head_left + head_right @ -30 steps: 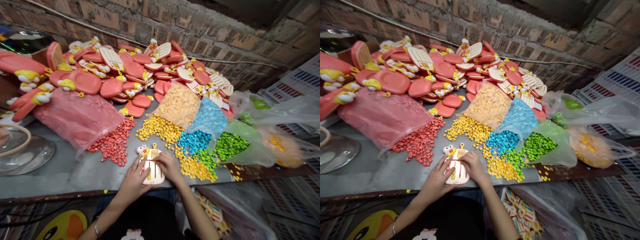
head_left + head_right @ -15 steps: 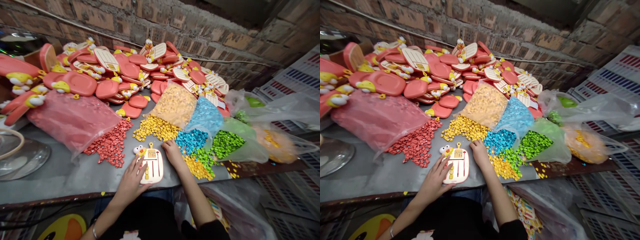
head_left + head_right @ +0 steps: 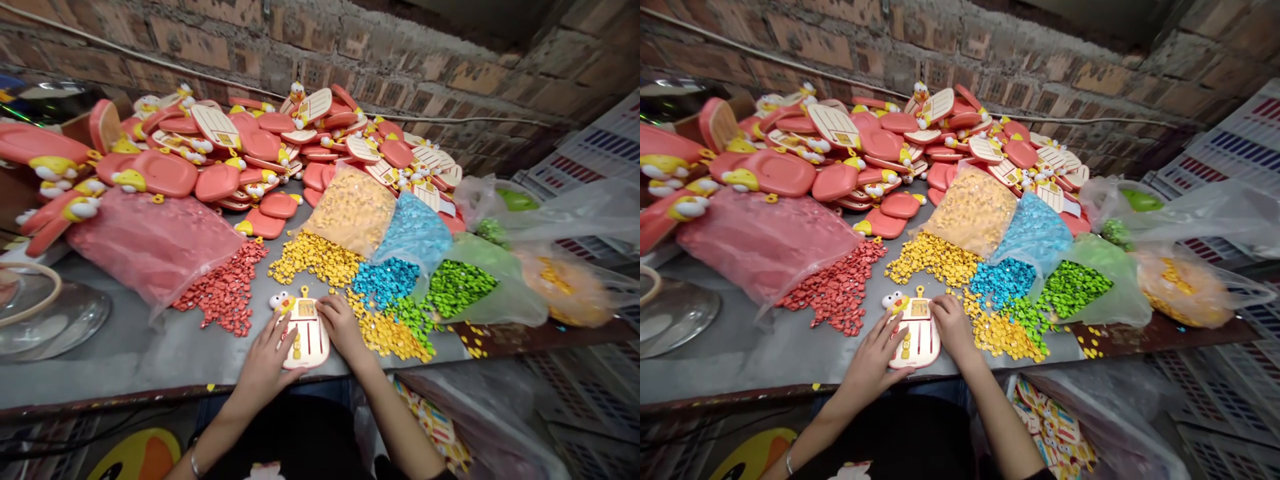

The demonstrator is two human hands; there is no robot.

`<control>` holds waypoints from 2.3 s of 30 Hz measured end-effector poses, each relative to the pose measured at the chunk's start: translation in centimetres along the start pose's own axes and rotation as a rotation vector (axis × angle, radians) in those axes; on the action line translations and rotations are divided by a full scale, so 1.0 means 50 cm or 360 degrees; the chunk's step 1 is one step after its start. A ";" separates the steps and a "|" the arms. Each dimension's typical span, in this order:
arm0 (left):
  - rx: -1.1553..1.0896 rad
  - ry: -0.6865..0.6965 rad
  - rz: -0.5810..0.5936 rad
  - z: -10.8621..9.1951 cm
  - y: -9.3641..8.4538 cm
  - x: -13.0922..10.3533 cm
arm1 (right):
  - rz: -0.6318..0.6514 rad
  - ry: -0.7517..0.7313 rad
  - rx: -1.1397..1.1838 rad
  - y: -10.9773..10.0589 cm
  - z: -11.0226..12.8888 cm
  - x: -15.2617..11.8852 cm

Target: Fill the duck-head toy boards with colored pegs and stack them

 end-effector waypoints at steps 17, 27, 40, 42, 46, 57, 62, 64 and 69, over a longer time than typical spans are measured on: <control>-0.0075 0.0010 0.0061 0.034 -0.018 0.032 | 0.0072 0.0136 0.0164 -0.005 0.010 -0.012; -0.0173 -0.0029 -0.0004 0.044 -0.009 0.031 | 0.0262 0.0020 0.0426 0.032 0.025 0.017; -0.0133 0.0006 -0.0107 0.051 0.002 0.026 | 0.0322 0.0101 0.0462 0.061 0.070 0.030; -0.0122 0.0007 -0.0125 0.052 0.003 0.026 | 0.0452 0.0077 0.0589 0.035 0.070 0.031; -0.0052 0.0047 -0.0078 0.049 0.000 0.030 | 0.0179 0.0340 0.0550 -0.068 0.006 0.006; -0.0011 0.0044 -0.0079 0.049 0.003 0.029 | -0.0115 0.0651 -0.0598 -0.184 -0.208 -0.083; -0.0022 0.0038 -0.0072 0.048 0.003 0.030 | 0.0056 0.0551 -0.0774 -0.171 -0.192 -0.061; -0.0028 0.0019 -0.0052 0.047 0.003 0.030 | 0.0029 0.0554 -0.0669 -0.168 -0.186 -0.056; -0.0046 -0.0008 -0.0020 0.044 0.001 0.030 | -0.0249 0.0664 -0.0217 -0.170 -0.180 -0.060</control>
Point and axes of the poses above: each hand's wrist, its own x-axis towards the middle knuckle, its own y-axis out of the palm, z = x × y, the point moved 2 cm from there along x, towards the middle knuckle, and after that the axes turned 11 degrees about -z, right-handed, at the moved point
